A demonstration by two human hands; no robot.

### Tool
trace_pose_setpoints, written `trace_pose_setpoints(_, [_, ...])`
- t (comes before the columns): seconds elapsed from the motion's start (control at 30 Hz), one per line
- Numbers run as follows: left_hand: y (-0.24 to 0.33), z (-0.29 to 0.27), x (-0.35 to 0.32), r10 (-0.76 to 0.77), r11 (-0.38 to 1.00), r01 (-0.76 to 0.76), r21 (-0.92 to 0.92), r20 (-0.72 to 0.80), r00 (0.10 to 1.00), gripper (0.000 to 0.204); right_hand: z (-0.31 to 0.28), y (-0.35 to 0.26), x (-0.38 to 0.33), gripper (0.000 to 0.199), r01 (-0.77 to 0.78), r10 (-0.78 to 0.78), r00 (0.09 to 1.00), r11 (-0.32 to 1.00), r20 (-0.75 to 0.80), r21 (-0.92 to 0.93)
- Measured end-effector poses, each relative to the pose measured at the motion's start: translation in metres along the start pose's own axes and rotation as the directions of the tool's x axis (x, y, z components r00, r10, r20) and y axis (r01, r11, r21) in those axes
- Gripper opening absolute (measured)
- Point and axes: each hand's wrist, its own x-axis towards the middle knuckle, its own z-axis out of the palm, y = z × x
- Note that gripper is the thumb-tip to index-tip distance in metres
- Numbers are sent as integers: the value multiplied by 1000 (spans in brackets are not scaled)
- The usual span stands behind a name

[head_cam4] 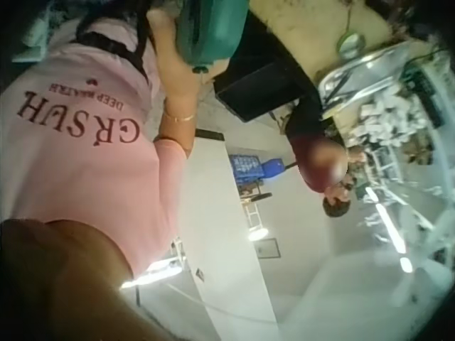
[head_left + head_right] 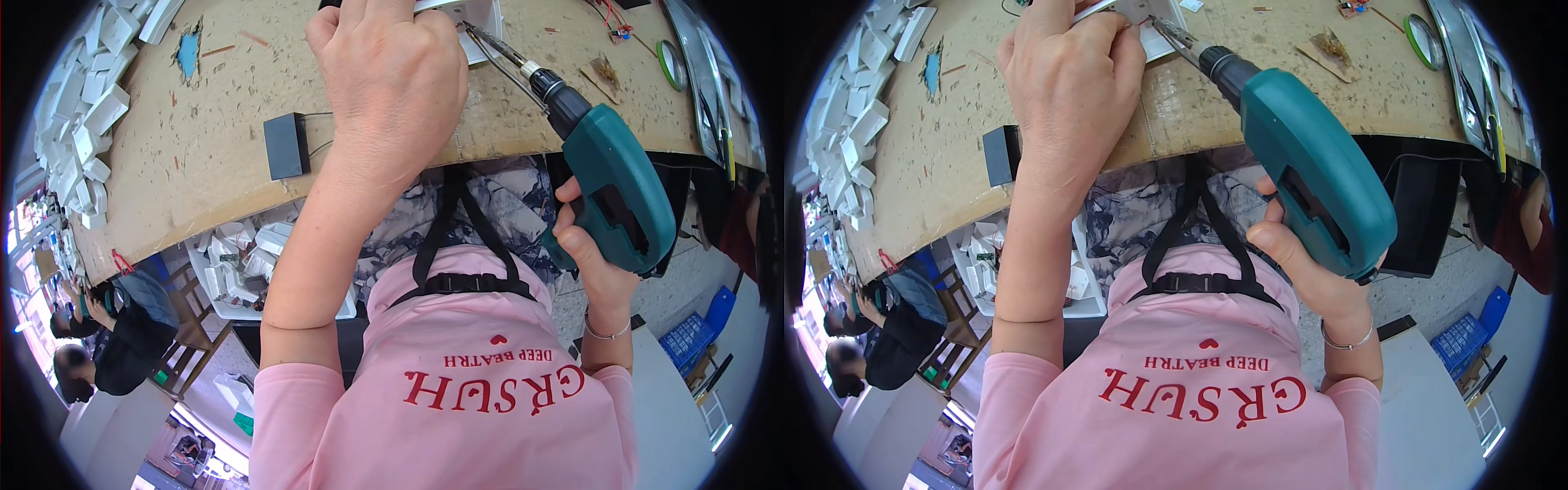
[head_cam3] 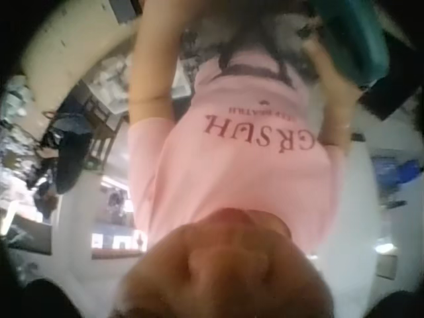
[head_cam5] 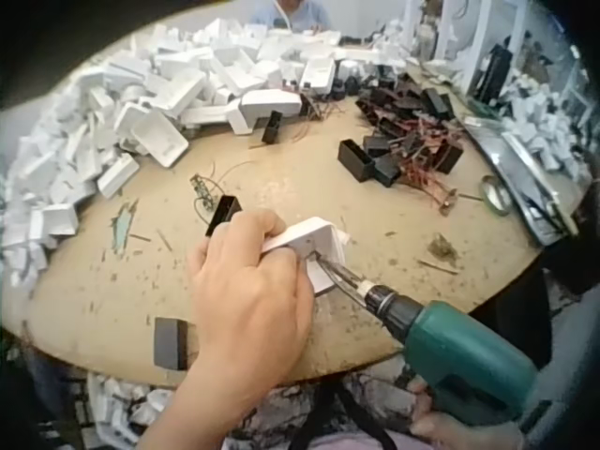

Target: Soldering wires to electronic components and assembling them into plastic housings at a factory workstation.

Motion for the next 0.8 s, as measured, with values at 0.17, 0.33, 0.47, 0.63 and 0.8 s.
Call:
trace_pose_setpoints(0.17, [2, -1, 0, -15, 1000, 15, 8, 12, 1000, 6, -1, 1, 2, 41, 6, -6, 1000, 1000, -6, -10])
trace_pose_setpoints(0.33, [37, -16, 51, -621, 779, 348, 521, 569, 539, 6, -3, 1, 2, 40, -17, 16, 999, 1000, -35, -25])
trace_pose_setpoints(0.47, [1, -3, 0, -25, 999, 25, 24, 17, 1000, 7, 1, -5, 1, 37, -37, 32, 998, 996, -59, -81])
trace_pose_setpoints(0.63, [30, -21, 24, -263, 922, 96, 375, 425, 866, 7, 1, -7, 0, 34, -99, 88, 991, 989, -99, -108])
trace_pose_setpoints(0.8, [1, -2, 0, -4, 999, 4, 39, 3, 1000, 7, 11, -12, 1, 32, -96, 101, 986, 995, -132, 39])
